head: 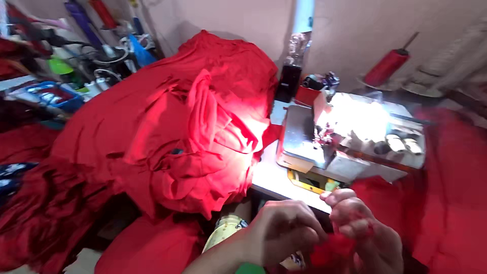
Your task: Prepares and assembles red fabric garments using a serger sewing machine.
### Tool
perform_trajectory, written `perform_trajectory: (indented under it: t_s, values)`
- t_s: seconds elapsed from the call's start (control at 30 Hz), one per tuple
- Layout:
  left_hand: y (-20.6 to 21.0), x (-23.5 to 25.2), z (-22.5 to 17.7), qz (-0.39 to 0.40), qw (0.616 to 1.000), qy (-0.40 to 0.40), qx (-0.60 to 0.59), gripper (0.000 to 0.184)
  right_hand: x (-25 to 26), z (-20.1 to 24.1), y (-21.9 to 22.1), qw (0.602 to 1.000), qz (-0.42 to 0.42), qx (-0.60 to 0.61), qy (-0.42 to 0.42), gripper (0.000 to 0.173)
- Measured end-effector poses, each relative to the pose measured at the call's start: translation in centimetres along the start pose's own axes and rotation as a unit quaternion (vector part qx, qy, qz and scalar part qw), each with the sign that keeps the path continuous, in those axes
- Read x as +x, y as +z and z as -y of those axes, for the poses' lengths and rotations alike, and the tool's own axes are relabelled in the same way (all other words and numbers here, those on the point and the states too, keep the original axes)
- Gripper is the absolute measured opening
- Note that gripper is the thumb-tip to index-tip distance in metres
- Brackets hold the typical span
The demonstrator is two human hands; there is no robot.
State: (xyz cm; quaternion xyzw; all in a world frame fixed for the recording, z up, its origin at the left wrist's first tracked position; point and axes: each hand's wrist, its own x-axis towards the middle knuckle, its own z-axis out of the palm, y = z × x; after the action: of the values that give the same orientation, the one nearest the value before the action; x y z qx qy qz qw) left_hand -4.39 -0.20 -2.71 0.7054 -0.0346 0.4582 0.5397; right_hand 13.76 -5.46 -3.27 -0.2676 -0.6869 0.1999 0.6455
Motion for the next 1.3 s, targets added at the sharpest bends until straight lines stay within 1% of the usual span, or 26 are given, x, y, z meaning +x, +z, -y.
perform_trajectory:
  t_s: [0.07,0.13,0.23,0.3,0.37,0.4,0.5,0.53,0.6,0.73,0.8,0.83,0.87,0.9,0.93,0.97,1.0,1.03,1.07,1.1,1.13,1.17,1.2,1.23,1.27,1.3]
  values:
    - [0.7,0.1,0.7,-0.044,0.998,0.037,-0.007,0.024,0.4,-0.2,1.0,0.999,0.022,0.026,-0.019,0.018]
    - [1.4,0.2,1.5,-0.074,0.994,0.069,-0.038,0.017,0.6,-0.8,2.0,0.998,0.01,0.051,-0.022,0.012]
    - [1.6,-0.4,1.6,-0.097,0.989,0.054,-0.092,0.011,0.9,-1.0,3.4,0.997,-0.019,0.075,-0.008,0.01]
    - [1.2,-0.7,1.3,-0.123,0.987,0.034,-0.093,0.008,0.9,-1.2,4.2,0.998,-0.024,0.051,-0.004,0.009]
    - [0.4,-1.1,1.4,-0.15,0.985,0.023,-0.08,0.012,0.9,-1.6,4.9,1.0,-0.016,0.014,0.001,0.009]
    - [0.1,-1.4,1.6,-0.162,0.983,0.024,-0.078,0.014,0.9,-1.9,5.2,1.0,-0.01,0.004,0.005,0.009]
    - [-0.5,-2.4,1.8,-0.201,0.976,0.03,-0.077,0.009,0.7,-2.4,5.6,0.999,0.015,-0.046,0.006,0.009]
    - [-0.6,-2.7,1.8,-0.215,0.974,0.034,-0.059,0.009,0.6,-2.6,5.8,0.998,0.015,-0.065,0.001,0.009]
    - [-1.0,-3.3,1.7,-0.242,0.969,0.054,0.022,0.011,0.5,-2.8,6.1,0.995,0.015,-0.095,-0.007,0.011]
    - [-1.7,-3.8,1.0,-0.265,0.936,0.113,0.204,0.016,0.6,-3.0,7.2,0.997,0.02,-0.077,-0.013,0.012]
    - [-2.0,-4.0,0.8,-0.261,0.922,0.139,0.25,0.016,0.8,-2.7,8.0,0.999,0.01,-0.047,-0.005,0.012]
    - [-1.9,-4.2,0.7,-0.26,0.925,0.138,0.239,0.015,1.0,-2.2,8.5,0.999,0.004,-0.032,0.006,0.012]
    - [-1.6,-4.5,0.5,-0.267,0.936,0.118,0.196,0.014,1.1,-1.7,8.8,0.999,0.008,-0.03,0.017,0.012]
    - [-1.1,-4.8,0.2,-0.278,0.949,0.084,0.126,0.011,1.2,-1.2,9.0,0.999,0.022,-0.026,0.027,0.012]
    - [-0.8,-5.1,-0.4,-0.281,0.958,0.038,0.027,0.006,1.4,-0.9,8.9,0.998,0.041,-0.014,0.035,0.011]
    - [-0.8,-5.5,-1.0,-0.272,0.958,-0.02,-0.088,0.002,1.6,-0.7,8.7,0.997,0.066,0.002,0.045,0.009]
    - [-0.9,-5.9,-1.8,-0.257,0.944,-0.088,-0.184,0.008,1.8,-0.6,8.3,0.994,0.087,0.025,0.062,0.008]
    - [-1.0,-6.4,-2.8,-0.237,0.923,-0.165,-0.254,0.013,2.1,-0.7,7.8,0.989,0.117,0.041,0.076,0.01]
    - [-0.9,-6.9,-3.7,-0.212,0.904,-0.232,-0.291,0.015,2.4,-0.9,7.3,0.982,0.155,0.053,0.09,0.014]
    - [-0.8,-7.4,-4.4,-0.181,0.894,-0.287,-0.293,0.014,2.7,-1.2,7.0,0.971,0.201,0.069,0.109,0.018]
    - [-0.6,-7.8,-5.0,-0.149,0.888,-0.339,-0.274,0.017,2.8,-1.6,6.9,0.956,0.247,0.086,0.133,0.02]
    - [-0.6,-8.2,-5.4,-0.111,0.885,-0.376,-0.251,0.03,2.9,-1.9,7.2,0.938,0.286,0.105,0.165,0.02]
    - [-0.9,-8.5,-5.6,-0.083,0.889,-0.391,-0.221,0.04,2.9,-2.3,7.7,0.926,0.307,0.109,0.191,0.017]
    - [-1.3,-8.7,-5.7,-0.078,0.903,-0.382,-0.178,0.041,2.7,-2.6,8.4,0.926,0.305,0.099,0.201,0.015]
    - [-1.7,-8.8,-5.7,-0.098,0.919,-0.359,-0.134,0.034,2.7,-2.9,8.9,0.938,0.28,0.079,0.188,0.019]
    - [-2.3,-8.8,-6.0,-0.136,0.922,-0.348,-0.105,0.025,2.9,-3.4,8.9,0.948,0.265,0.054,0.169,0.024]
